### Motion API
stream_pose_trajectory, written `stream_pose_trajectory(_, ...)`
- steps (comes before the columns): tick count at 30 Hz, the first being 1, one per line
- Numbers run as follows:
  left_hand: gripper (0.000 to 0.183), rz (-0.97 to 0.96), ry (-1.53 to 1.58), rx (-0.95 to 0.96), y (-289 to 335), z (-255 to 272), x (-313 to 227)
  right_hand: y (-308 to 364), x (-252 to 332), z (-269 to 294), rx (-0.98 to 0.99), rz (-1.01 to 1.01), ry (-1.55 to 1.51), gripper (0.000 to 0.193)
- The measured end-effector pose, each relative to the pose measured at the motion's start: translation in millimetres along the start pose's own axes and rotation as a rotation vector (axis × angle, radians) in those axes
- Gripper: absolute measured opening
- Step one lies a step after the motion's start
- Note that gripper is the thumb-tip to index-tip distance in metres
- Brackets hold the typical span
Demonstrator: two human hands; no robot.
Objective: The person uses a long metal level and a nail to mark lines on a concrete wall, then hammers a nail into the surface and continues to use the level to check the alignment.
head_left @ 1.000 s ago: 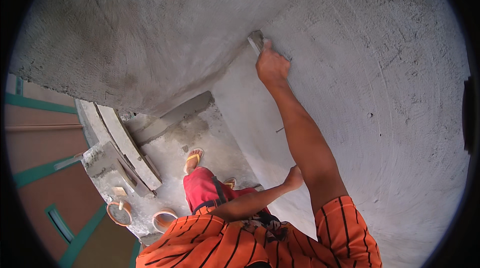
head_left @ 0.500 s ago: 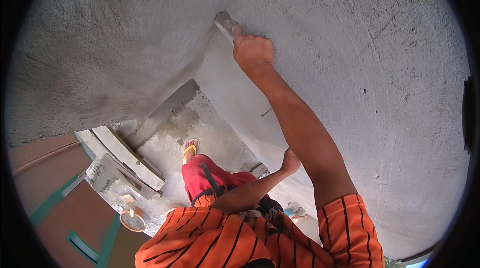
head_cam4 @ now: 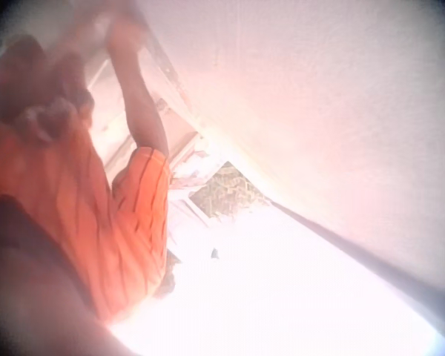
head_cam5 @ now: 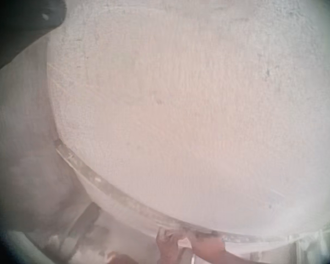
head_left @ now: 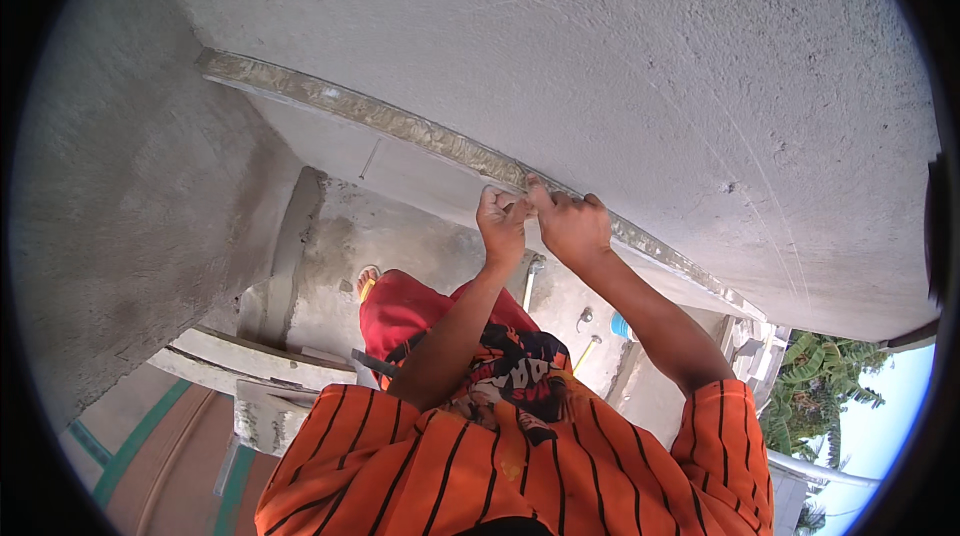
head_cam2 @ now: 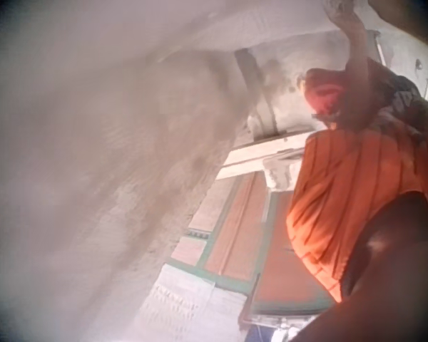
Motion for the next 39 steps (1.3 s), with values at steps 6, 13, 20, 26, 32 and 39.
stream_pose_trajectory(6, 0.019, -0.028, -0.011, -0.07, 5, 4, 1, 106, -111, -44, 0.036, -0.164, 0.006, 0.053)
stream_pose_trajectory(13, 0.018, -0.03, -0.027, -0.09, 7, -1, -3, 252, -260, -110, 0.345, -0.531, 0.146, 0.049)
stream_pose_trajectory(20, 0.017, 0.073, 0.046, -0.054, 10, -4, 10, 261, -218, -42, 0.254, -0.438, -0.03, 0.038)
stream_pose_trajectory(26, 0.015, -0.158, -0.674, 0.061, 5, -11, -33, 1, 30, 47, -0.137, 0.072, -0.43, 0.042)
stream_pose_trajectory(32, 0.027, -0.002, -0.348, 0.07, 6, 3, -9, -216, 237, 111, -0.267, 0.281, -0.364, 0.023)
stream_pose_trajectory(39, 0.033, -0.075, -0.408, 0.167, 0, 1, -5, -292, 318, 114, -0.029, 0.237, -0.261, 0.022)
Point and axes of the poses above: each hand's wrist, its own y-axis away from the middle knuckle, its own z-axis out of the back of the hand, x = y × z, the point moved 10 cm from there along -y, towards the middle knuckle, and after that the axes turned 8 degrees about -z, right-handed, at the moved point
